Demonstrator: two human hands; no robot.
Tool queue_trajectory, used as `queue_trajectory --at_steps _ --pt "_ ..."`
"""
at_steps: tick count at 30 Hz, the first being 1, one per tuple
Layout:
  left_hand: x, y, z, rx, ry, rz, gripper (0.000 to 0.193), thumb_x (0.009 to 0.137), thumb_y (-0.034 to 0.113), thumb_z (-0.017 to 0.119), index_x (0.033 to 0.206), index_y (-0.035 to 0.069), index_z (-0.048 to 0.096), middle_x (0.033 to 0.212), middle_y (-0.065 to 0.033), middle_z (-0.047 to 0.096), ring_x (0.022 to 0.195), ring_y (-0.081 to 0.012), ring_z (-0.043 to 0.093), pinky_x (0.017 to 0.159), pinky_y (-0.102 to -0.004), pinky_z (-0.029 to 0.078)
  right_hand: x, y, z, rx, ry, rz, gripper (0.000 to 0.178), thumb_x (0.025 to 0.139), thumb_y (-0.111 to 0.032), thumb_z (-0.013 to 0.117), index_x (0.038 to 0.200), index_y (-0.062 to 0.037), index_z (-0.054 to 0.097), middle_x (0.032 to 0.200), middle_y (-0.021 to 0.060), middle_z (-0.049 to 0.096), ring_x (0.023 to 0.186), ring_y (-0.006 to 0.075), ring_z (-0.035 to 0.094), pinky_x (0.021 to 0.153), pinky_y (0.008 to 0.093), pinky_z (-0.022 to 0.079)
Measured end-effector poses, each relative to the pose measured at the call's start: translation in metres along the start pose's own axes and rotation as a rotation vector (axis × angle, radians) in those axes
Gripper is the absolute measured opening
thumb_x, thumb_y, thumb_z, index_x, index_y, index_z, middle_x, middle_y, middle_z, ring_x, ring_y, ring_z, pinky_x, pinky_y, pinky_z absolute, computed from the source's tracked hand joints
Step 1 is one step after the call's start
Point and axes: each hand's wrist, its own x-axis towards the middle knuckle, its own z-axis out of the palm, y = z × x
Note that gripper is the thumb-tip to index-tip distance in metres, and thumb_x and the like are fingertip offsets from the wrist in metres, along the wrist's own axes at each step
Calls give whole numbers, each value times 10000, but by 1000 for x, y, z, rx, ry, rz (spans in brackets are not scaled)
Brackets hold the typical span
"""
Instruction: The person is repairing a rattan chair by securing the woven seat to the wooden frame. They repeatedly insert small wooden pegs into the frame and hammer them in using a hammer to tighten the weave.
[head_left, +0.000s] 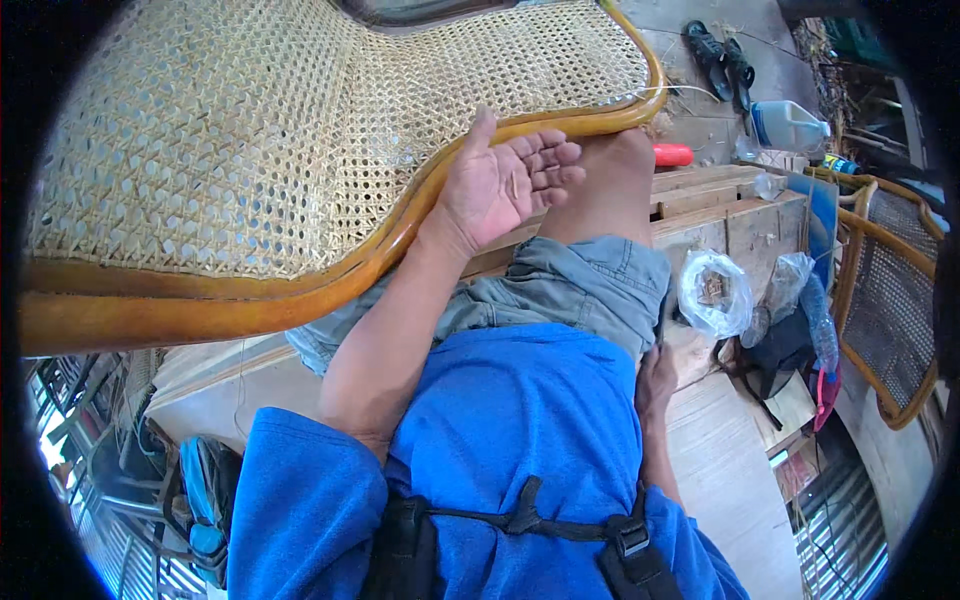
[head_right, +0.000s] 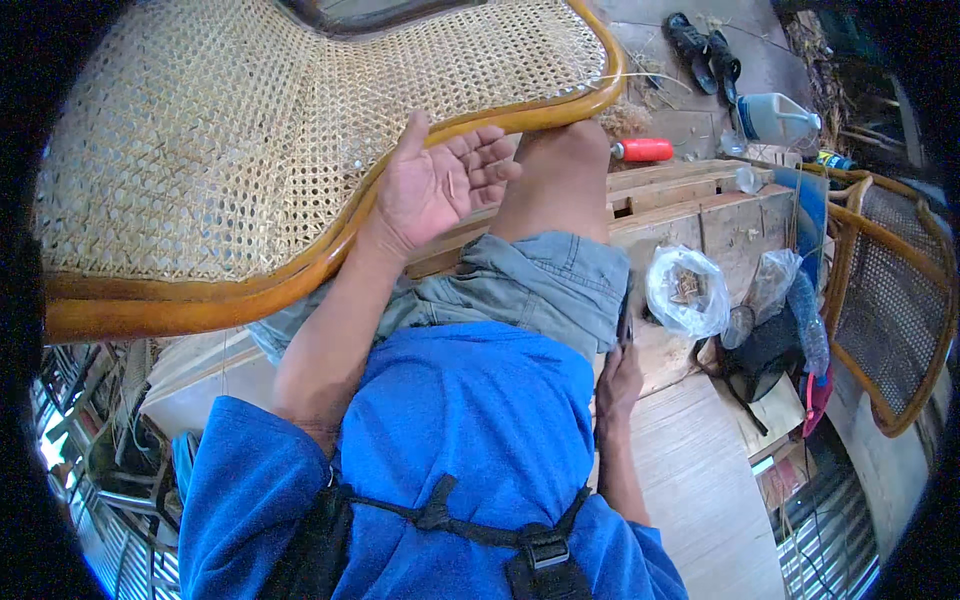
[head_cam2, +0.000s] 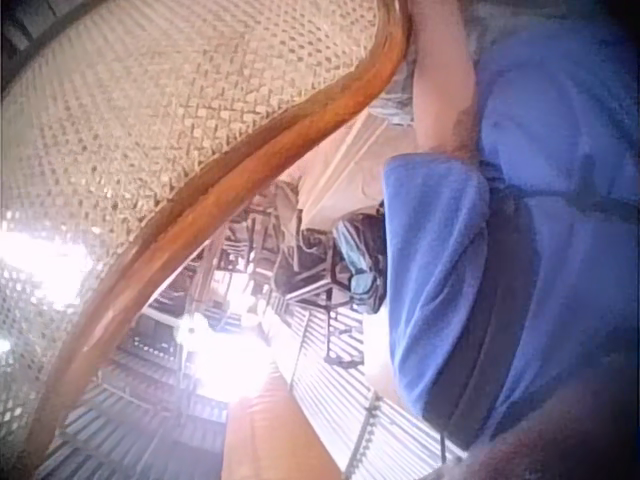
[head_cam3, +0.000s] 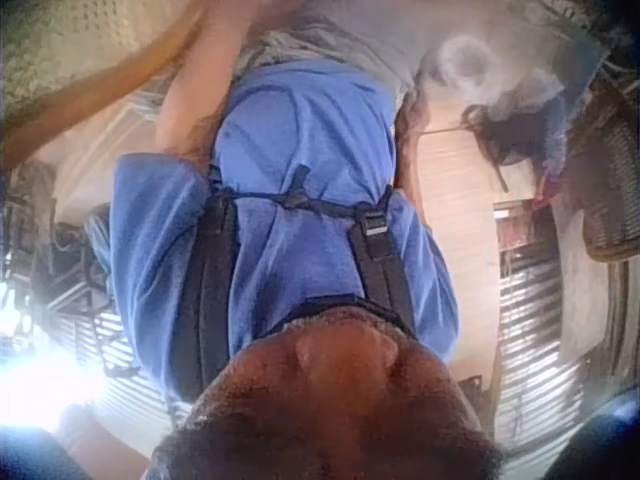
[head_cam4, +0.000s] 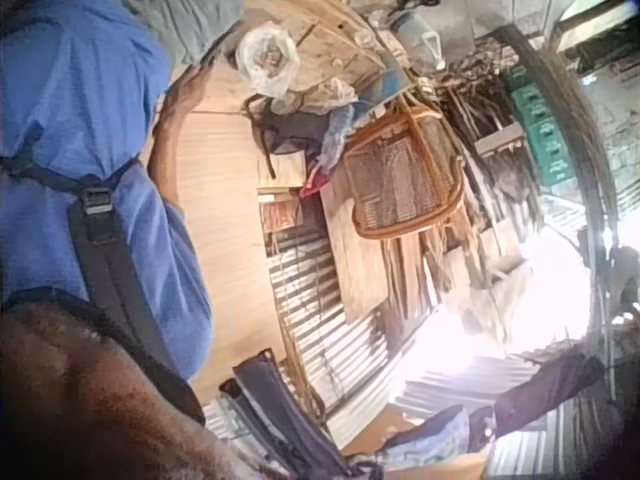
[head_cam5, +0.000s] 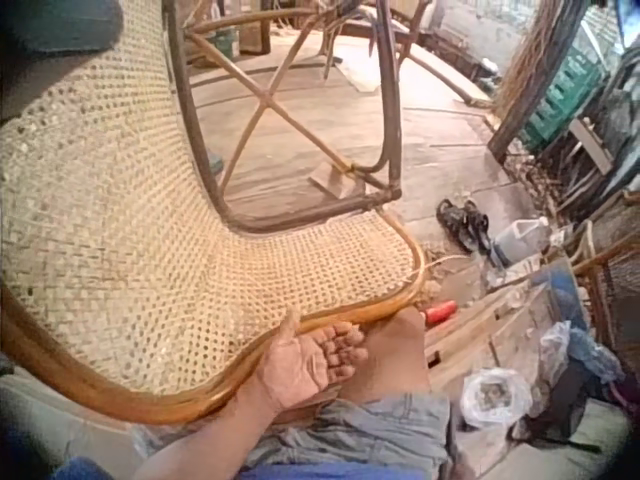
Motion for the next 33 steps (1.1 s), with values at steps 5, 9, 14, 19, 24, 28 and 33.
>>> queue_trajectory --at_steps 5,9,14,19,24,28,33 --pt "-3 -10 15 -115 -71 -76 1013 790 795 193 1251 -72 439 1237 -251 506 1165 -393 483 959 -483 392 4 -17 -13 181 177 -126 192 923 -137 491 1017 5 579 934 157 586 878 278 567 797 358 439" --pt "-5 -15 18 -152 -133 -126 1036 789 789 184 1307 -90 365 1322 -275 419 1246 -436 383 1015 -519 325 51 -105 -51 238 275 -428 118 865 -57 552 957 -9 607 907 138 615 869 269 584 792 345 450" --pt "-5 -18 19 -130 -133 -116 1048 781 800 164 1296 -87 379 1327 -265 420 1250 -415 389 1032 -500 313 61 -205 -48 219 152 -732 141 826 -73 588 957 -23 609 928 164 621 893 322 583 789 382 460" --pt "-1 -25 17 25 -5 50 1018 789 795 164 1243 -78 425 1257 -237 488 1196 -372 451 1027 -449 346 66 -245 -21 234 -49 -742 171 826 -109 590 978 -31 586 925 182 612 902 349 579 756 406 468" --pt "-4 -33 25 117 121 138 962 805 772 206 1188 -73 461 1155 -212 549 1094 -324 524 996 -422 390 77 -240 16 277 47 -791 195 806 -58 596 994 -10 589 868 151 615 817 304 596 734 355 477" --pt "4 -35 8 45 139 170 689 875 612 392 1086 -31 522 994 -144 604 904 -238 601 845 -365 484 79 -241 6 354 -27 -751 151 814 -24 599 963 0 616 851 87 633 794 186 607 741 275 475" --pt "1 -37 9 402 241 67 257 907 341 542 915 86 576 741 -16 562 644 -136 557 588 -276 469 99 -232 -6 647 -26 -624 98 825 -6 613 921 -8 626 844 26 614 794 93 571 721 242 467"
